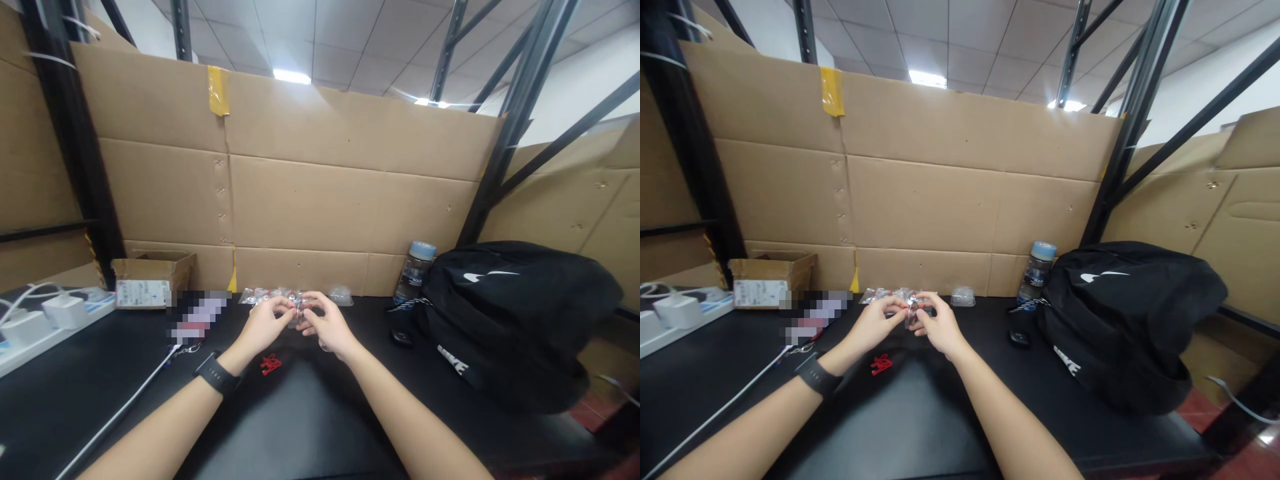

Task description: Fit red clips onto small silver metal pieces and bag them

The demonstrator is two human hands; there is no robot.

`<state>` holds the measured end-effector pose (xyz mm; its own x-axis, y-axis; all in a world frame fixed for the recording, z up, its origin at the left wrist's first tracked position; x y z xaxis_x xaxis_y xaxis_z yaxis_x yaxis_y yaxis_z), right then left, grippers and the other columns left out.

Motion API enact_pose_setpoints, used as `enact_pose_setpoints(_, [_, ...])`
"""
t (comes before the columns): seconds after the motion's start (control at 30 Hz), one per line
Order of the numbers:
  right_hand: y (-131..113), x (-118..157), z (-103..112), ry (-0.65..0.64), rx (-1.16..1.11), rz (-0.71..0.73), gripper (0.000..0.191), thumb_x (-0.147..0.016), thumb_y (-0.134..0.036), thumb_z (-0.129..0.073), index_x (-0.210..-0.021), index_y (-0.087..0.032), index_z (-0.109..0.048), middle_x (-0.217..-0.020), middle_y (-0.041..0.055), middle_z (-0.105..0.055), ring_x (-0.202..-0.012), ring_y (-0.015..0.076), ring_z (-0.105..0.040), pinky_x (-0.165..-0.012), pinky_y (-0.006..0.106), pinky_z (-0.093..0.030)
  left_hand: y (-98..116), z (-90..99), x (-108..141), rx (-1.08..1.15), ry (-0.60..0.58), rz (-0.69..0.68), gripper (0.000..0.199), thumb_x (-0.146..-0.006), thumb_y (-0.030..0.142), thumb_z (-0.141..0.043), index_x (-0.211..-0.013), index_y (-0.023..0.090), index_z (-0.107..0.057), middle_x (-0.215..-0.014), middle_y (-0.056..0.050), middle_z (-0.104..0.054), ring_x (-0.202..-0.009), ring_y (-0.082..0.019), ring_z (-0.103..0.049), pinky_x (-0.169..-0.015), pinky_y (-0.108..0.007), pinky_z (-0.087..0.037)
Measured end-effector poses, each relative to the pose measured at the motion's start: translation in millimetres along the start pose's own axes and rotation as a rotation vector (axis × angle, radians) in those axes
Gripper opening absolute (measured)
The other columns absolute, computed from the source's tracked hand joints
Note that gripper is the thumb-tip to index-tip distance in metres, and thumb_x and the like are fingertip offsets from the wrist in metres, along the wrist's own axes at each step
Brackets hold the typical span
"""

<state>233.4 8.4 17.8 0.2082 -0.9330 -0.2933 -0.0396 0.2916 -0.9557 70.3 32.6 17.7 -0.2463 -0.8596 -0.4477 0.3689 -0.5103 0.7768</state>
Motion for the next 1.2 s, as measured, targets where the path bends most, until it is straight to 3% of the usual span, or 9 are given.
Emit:
enact_pose_setpoints(0.1, [-1.9,0.6,-0.9,-0.035,-0.017,-0.038,0.046,-0.083,-0.048,-0.07,-0.121,-0.023,-0.063,-0.108,0.0069,-0.067,-0.072,0.0154,-0.073,-0.065,0.028,-0.059,1.3,-0.6,0.2,0.01,0.013,-0.007,0.024,-0.086,0.042,-0.065,-0.096,0.02,-0.066,-0.094,-0.006,-0.078,-0.088,-0.023,-0.074,-0.09,-0.037,-0.053])
enact_pose_setpoints(0.23, [-6.3,-0.2,3.8,-0.072,0.055,0.037,0.052,-0.076,-0.043,-0.079,-0.122,-0.023,-0.064,-0.116,0.0069,-0.066,-0.076,0.0158,-0.072,-0.068,0.028,-0.059,5.5,-1.2,1.3,0.03,-0.026,-0.054,0.032,-0.087,0.043,-0.064,-0.11,0.02,-0.061,-0.102,-0.007,-0.076,-0.095,-0.023,-0.072,-0.094,-0.038,-0.051])
enact_pose_setpoints(0.37, [-1.5,-6.6,26.0,0.023,0.341,0.092,0.046,-0.08,-0.036,-0.074,-0.123,-0.025,-0.063,-0.113,0.0059,-0.068,-0.068,0.0131,-0.066,-0.065,0.029,-0.056,3.1,-3.9,8.0,-0.272,-0.184,-0.159,0.033,-0.093,0.044,-0.056,-0.118,0.025,-0.064,-0.118,-0.009,-0.072,-0.118,-0.028,-0.062,-0.107,-0.048,-0.04])
enact_pose_setpoints(0.43, [-0.4,-9.5,36.8,0.078,0.576,0.162,0.045,-0.077,-0.028,-0.075,-0.121,-0.024,-0.065,-0.112,0.0052,-0.068,-0.07,0.0126,-0.064,-0.072,0.03,-0.055,-5.0,-8.4,12.5,-0.463,-0.305,-0.208,0.033,-0.092,0.046,-0.056,-0.118,0.028,-0.067,-0.134,-0.009,-0.064,-0.131,-0.034,-0.05,-0.111,-0.056,-0.031])
enact_pose_setpoints(0.57, [7.7,-12.6,41.4,0.028,0.836,0.183,0.045,-0.072,-0.027,-0.08,-0.114,-0.022,-0.067,-0.099,0.0029,-0.07,-0.073,0.0134,-0.061,-0.076,0.028,-0.05,-24.1,-14.9,16.0,-0.578,-0.435,-0.183,0.037,-0.097,0.05,-0.047,-0.124,0.036,-0.067,-0.147,-0.007,-0.054,-0.14,-0.039,-0.037,-0.11,-0.065,-0.023])
enact_pose_setpoints(0.83, [22.1,-14.2,38.1,-0.026,0.933,-0.02,0.072,-0.066,-0.032,-0.086,-0.129,-0.02,-0.054,-0.089,0.0033,-0.071,-0.084,0.0202,-0.067,-0.077,0.029,-0.048,-18.0,-22.9,17.3,-0.57,-0.477,-0.163,0.041,-0.093,0.058,-0.049,-0.127,0.042,-0.066,-0.135,-0.007,-0.06,-0.13,-0.036,-0.045,-0.108,-0.061,-0.027])
enact_pose_setpoints(0.97, [27.8,-17.8,39.7,-0.018,0.982,-0.056,0.07,-0.063,-0.031,-0.088,-0.124,-0.019,-0.057,-0.09,0.0045,-0.072,-0.086,0.0211,-0.068,-0.077,0.03,-0.048,-14.9,-24.3,17.1,-0.586,-0.465,-0.161,0.039,-0.093,0.058,-0.049,-0.124,0.044,-0.067,-0.127,-0.008,-0.062,-0.127,-0.036,-0.045,-0.107,-0.062,-0.027])
enact_pose_setpoints(1.07, [31.2,-22.7,39.3,0.011,0.986,-0.016,0.06,-0.062,-0.031,-0.089,-0.115,-0.02,-0.063,-0.093,0.0054,-0.072,-0.09,0.0213,-0.068,-0.078,0.029,-0.048,-16.6,-24.2,17.1,-0.571,-0.472,-0.155,0.038,-0.092,0.057,-0.052,-0.124,0.043,-0.068,-0.133,-0.008,-0.06,-0.131,-0.036,-0.043,-0.108,-0.062,-0.025])
enact_pose_setpoints(1.2, [34.2,-28.1,38.6,0.024,0.958,0.025,0.05,-0.059,-0.03,-0.091,-0.101,-0.018,-0.067,-0.088,0.0039,-0.071,-0.08,0.0182,-0.067,-0.073,0.027,-0.048,-19.7,-22.6,16.7,-0.586,-0.489,-0.126,0.038,-0.091,0.057,-0.052,-0.124,0.045,-0.067,-0.14,-0.007,-0.058,-0.135,-0.039,-0.039,-0.107,-0.066,-0.024])
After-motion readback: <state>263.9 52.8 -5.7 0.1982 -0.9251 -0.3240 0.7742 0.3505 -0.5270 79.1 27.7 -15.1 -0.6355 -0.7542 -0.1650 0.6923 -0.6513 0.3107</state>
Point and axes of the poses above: each hand's wrist, its own x-axis away from the middle knuckle, its own z-axis out of the back of the hand, y = z × x, the point moved 5 cm from there along -x, towards the middle knuckle
